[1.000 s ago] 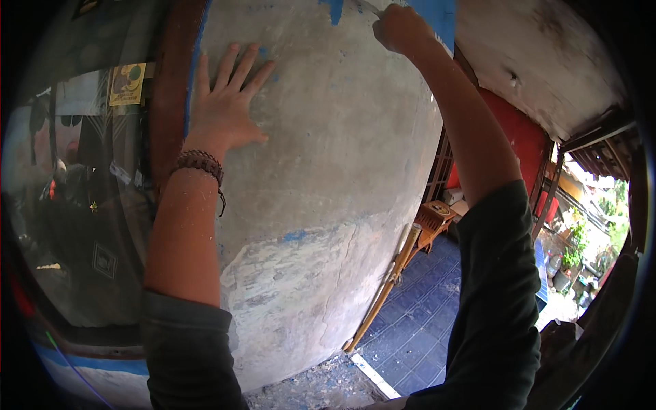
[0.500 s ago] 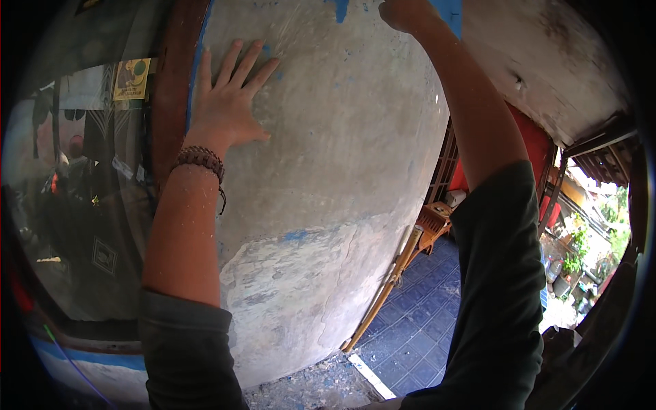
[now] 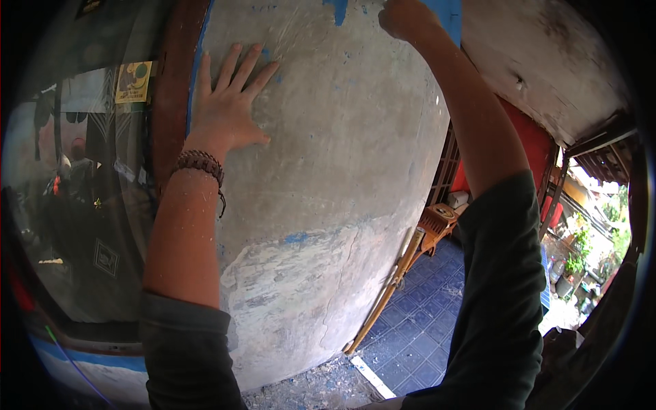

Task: The person uses a putty knife to scrape old blue and white paint from a concrete wall, handling the tool with one hand while the other hand rests on the wall.

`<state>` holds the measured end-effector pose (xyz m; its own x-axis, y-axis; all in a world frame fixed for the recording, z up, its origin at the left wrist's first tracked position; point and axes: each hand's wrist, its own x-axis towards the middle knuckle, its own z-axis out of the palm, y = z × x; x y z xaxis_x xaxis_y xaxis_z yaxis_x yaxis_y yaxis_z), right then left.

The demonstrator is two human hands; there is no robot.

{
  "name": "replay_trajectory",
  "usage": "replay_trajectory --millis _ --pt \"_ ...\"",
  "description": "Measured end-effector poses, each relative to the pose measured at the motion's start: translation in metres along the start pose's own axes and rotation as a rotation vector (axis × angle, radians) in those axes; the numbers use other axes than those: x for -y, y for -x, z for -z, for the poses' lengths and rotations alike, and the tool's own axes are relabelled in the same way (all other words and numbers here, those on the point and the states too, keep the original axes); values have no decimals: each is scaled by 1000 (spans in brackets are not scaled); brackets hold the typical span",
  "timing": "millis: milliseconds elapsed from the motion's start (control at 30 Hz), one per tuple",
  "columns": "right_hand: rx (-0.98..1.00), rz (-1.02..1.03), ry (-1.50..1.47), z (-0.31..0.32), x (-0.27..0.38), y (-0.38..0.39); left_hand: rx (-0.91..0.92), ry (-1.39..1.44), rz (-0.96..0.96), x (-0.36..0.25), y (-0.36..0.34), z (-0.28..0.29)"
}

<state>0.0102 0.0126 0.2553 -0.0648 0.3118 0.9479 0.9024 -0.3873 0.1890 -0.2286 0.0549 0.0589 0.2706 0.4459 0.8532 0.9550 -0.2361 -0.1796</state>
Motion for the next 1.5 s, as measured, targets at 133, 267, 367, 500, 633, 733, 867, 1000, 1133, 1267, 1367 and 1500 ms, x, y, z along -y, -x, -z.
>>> replay_trajectory --millis 133,267,367,500,633,733,867,1000,1133,1267,1367,1500 --pt "45 7 -46 9 0 3 4 10 2 0 0 0" --pt "12 58 -3 3 5 -3 30 -6 16 -2 0 4" --pt "-50 75 -30 -6 2 -9 15 3 10 -2 -1 3" --pt "-28 78 -105 -8 9 12 -11 -1 13 6 3 -4" --pt "142 207 242 -10 -18 -22 -15 -13 -2 -3 -2 4" --pt "63 14 -104 0 0 -3 -1 13 4 0 -1 -1" --pt "56 -21 -142 10 1 -3 0 3 2 1 0 -1" --pt "82 -15 -108 2 -1 -14 -1 -18 9 1 1 -1" --pt "36 12 -95 -9 -7 -17 30 -15 2 -1 -1 3" --pt "-16 -35 -146 -3 5 1 -10 0 -31 0 -2 0" --pt "20 -107 -307 -40 16 71 -13 28 -29 0 1 6" --pt "-110 -152 -474 -108 60 286 -102 40 6 -5 11 -8"
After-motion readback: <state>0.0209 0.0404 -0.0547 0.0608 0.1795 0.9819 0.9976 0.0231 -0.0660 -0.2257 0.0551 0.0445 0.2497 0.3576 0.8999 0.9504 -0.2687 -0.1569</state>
